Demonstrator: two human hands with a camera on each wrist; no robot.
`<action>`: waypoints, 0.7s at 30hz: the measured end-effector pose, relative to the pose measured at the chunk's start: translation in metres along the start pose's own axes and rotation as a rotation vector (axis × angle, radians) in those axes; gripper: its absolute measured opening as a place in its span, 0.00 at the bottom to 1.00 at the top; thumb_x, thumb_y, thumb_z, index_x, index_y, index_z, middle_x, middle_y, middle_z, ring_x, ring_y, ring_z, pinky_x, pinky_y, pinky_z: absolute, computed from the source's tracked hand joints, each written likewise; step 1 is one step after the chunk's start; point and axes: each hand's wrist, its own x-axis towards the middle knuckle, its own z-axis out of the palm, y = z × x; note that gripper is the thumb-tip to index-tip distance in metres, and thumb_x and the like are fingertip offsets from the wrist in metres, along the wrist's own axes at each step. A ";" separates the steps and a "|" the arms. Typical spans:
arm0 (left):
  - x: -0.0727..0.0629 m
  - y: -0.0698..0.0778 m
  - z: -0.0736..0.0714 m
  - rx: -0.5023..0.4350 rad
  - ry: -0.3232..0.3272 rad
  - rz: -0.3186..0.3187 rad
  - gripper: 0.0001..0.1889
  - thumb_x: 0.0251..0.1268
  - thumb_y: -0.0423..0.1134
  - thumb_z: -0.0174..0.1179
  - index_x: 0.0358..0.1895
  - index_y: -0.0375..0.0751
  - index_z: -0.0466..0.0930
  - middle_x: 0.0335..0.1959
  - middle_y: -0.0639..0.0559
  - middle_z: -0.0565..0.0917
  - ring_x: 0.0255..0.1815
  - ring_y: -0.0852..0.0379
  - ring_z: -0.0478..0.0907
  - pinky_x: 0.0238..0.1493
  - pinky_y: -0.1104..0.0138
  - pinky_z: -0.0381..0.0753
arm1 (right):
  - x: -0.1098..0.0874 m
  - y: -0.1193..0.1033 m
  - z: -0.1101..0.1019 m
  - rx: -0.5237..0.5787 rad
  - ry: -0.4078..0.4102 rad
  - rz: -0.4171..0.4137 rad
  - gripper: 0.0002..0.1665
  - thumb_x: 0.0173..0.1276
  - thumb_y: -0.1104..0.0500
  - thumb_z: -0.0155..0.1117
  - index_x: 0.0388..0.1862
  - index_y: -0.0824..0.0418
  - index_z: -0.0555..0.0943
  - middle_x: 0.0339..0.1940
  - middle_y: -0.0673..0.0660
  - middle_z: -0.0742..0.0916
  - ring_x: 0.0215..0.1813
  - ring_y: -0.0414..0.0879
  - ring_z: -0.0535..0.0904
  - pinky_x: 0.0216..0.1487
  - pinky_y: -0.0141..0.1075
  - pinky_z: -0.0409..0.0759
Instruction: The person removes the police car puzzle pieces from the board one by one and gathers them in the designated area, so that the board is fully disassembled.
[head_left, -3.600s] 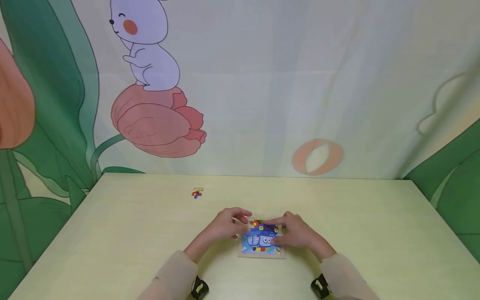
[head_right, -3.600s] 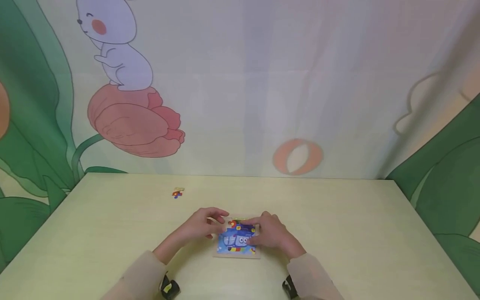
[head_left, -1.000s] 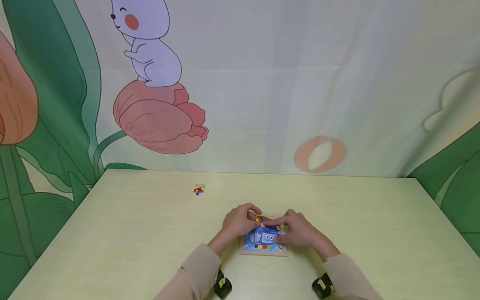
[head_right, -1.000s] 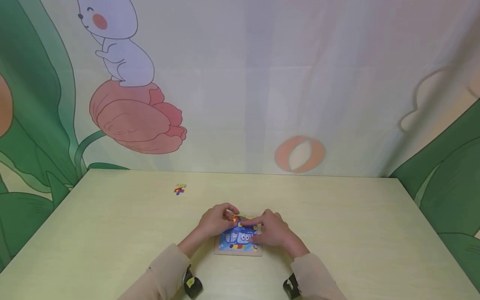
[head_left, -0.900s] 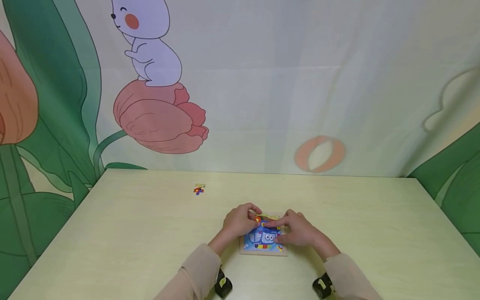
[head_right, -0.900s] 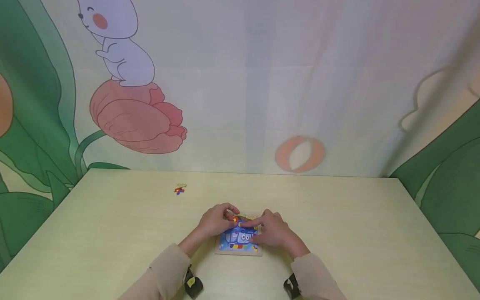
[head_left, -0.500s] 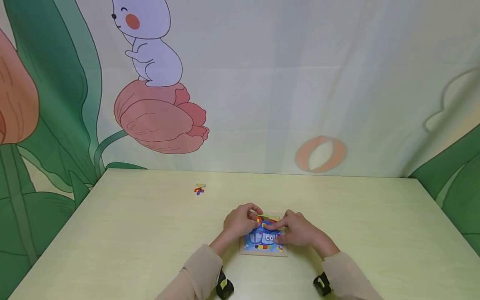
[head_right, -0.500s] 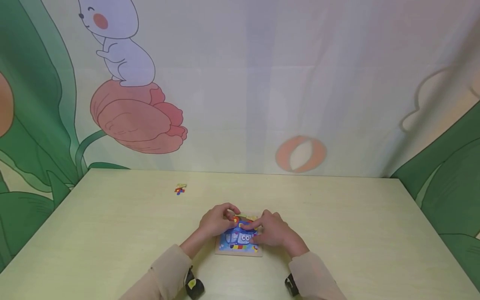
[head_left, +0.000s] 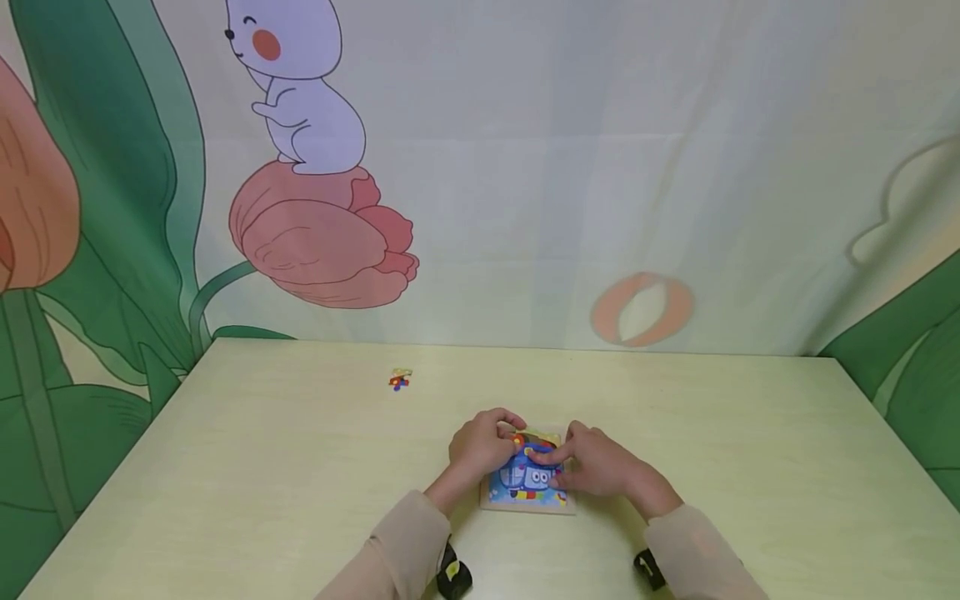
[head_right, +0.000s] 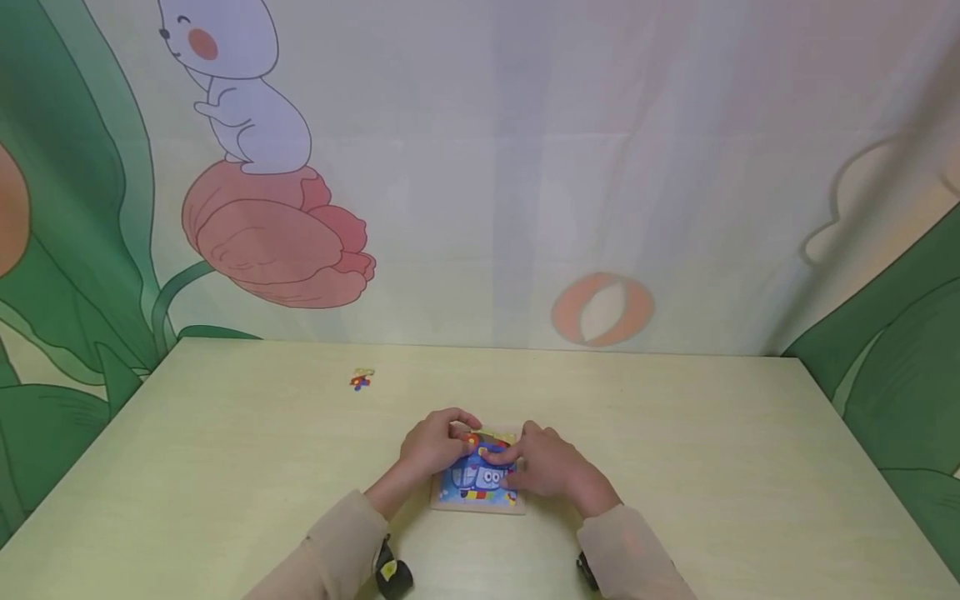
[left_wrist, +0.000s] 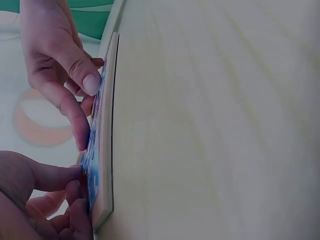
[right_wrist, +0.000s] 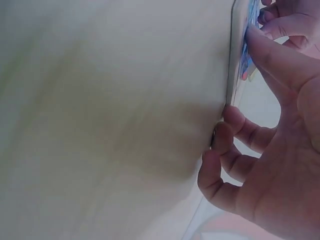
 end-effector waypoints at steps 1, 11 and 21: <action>0.000 0.000 0.000 0.001 0.001 0.001 0.08 0.49 0.33 0.62 0.35 0.47 0.81 0.17 0.56 0.74 0.20 0.59 0.69 0.24 0.67 0.60 | 0.000 0.000 0.000 -0.006 -0.002 -0.001 0.21 0.55 0.59 0.68 0.50 0.54 0.81 0.28 0.55 0.69 0.30 0.47 0.63 0.29 0.34 0.59; 0.002 -0.006 0.001 -0.069 0.011 0.099 0.08 0.51 0.34 0.64 0.35 0.49 0.81 0.22 0.57 0.77 0.25 0.60 0.71 0.28 0.66 0.65 | -0.001 0.004 -0.001 -0.053 -0.008 -0.041 0.21 0.54 0.57 0.68 0.49 0.52 0.81 0.27 0.54 0.69 0.29 0.46 0.63 0.28 0.33 0.59; 0.016 -0.024 -0.018 -0.482 -0.181 -0.067 0.15 0.56 0.31 0.60 0.48 0.39 0.77 0.31 0.49 0.76 0.23 0.59 0.73 0.19 0.73 0.70 | 0.003 0.007 0.002 -0.040 -0.002 -0.065 0.21 0.54 0.57 0.69 0.50 0.51 0.81 0.28 0.54 0.70 0.29 0.45 0.61 0.29 0.33 0.58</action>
